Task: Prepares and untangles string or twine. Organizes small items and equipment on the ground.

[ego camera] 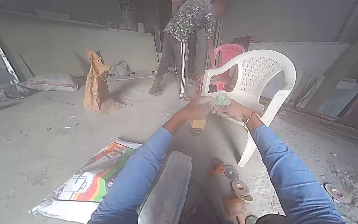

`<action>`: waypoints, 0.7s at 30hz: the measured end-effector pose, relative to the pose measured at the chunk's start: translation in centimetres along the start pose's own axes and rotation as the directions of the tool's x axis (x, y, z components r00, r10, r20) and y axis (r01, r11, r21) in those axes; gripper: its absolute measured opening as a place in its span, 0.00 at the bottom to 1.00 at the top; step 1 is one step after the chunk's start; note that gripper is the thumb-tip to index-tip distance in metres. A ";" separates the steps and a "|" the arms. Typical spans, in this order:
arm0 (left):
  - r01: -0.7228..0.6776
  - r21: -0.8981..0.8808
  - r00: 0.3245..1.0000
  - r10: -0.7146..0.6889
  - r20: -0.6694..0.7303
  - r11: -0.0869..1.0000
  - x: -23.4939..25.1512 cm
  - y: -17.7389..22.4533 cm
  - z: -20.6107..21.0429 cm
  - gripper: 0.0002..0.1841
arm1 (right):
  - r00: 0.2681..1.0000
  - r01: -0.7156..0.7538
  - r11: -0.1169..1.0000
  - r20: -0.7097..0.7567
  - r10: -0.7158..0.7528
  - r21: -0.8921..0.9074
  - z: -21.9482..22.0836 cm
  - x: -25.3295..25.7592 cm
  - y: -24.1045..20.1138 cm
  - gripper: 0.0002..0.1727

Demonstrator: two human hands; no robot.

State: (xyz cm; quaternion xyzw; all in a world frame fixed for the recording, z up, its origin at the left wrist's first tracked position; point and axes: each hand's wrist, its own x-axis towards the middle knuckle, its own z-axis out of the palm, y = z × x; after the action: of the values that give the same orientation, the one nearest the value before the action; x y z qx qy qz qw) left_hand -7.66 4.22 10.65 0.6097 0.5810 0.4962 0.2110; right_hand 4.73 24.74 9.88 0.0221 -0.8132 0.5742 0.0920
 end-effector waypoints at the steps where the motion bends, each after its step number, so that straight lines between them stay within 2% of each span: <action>1: 0.005 -0.012 0.999 -0.004 0.043 1.000 0.0 0.0 0.1 0.14 | 1.000 0.008 1.000 -0.015 -0.008 0.008 -0.3 -0.1 0.2 0.03; 4: -0.038 0.023 0.995 0.036 0.089 0.999 0.0 -0.4 0.6 0.14 | 0.991 0.078 0.990 -0.098 -0.089 -0.116 -1.2 -1.1 0.0 0.05; 7: -0.118 0.369 0.992 0.124 0.007 0.922 0.5 -0.1 1.2 0.15 | 0.964 0.084 0.947 -0.215 -0.155 -0.309 -1.4 -3.0 -1.1 0.09; 10: -0.134 0.590 0.986 0.168 -0.002 0.796 0.9 -0.2 1.9 0.19 | 0.920 0.075 0.846 -0.291 -0.264 -0.527 -1.0 -3.7 -1.5 0.10; 12: -0.131 0.625 0.985 0.170 -0.004 0.770 1.2 -0.4 2.2 0.18 | 0.870 0.131 0.726 -0.273 -0.410 -0.675 -0.7 -3.4 -2.3 0.09; 14: -0.127 0.649 0.989 0.144 0.027 0.750 1.3 -0.5 2.3 0.15 | 0.845 0.152 0.585 -0.203 -0.495 -0.797 -0.7 -3.2 -3.0 0.07; 16: -0.081 0.714 0.997 0.063 0.053 0.695 1.3 0.0 2.6 0.16 | 0.861 0.123 0.495 -0.156 -0.484 -0.860 -0.1 -3.2 -4.2 0.06; 18: -0.014 0.770 1.000 0.009 0.010 0.638 1.3 0.3 3.1 0.17 | 0.881 0.038 0.405 -0.161 -0.445 -0.914 0.8 -2.9 -5.2 0.09; 21: 0.075 0.738 0.992 0.023 -0.121 0.671 1.6 0.1 3.1 0.13 | 0.847 -0.047 0.342 -0.219 -0.484 -0.939 2.3 -1.9 -5.5 0.14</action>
State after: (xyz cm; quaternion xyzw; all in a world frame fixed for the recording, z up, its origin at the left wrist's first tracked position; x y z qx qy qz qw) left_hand -5.27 6.64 10.02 0.6035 0.7524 0.2506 -0.0826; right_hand 7.09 20.55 13.95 -0.0577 -0.9317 -0.0103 0.3584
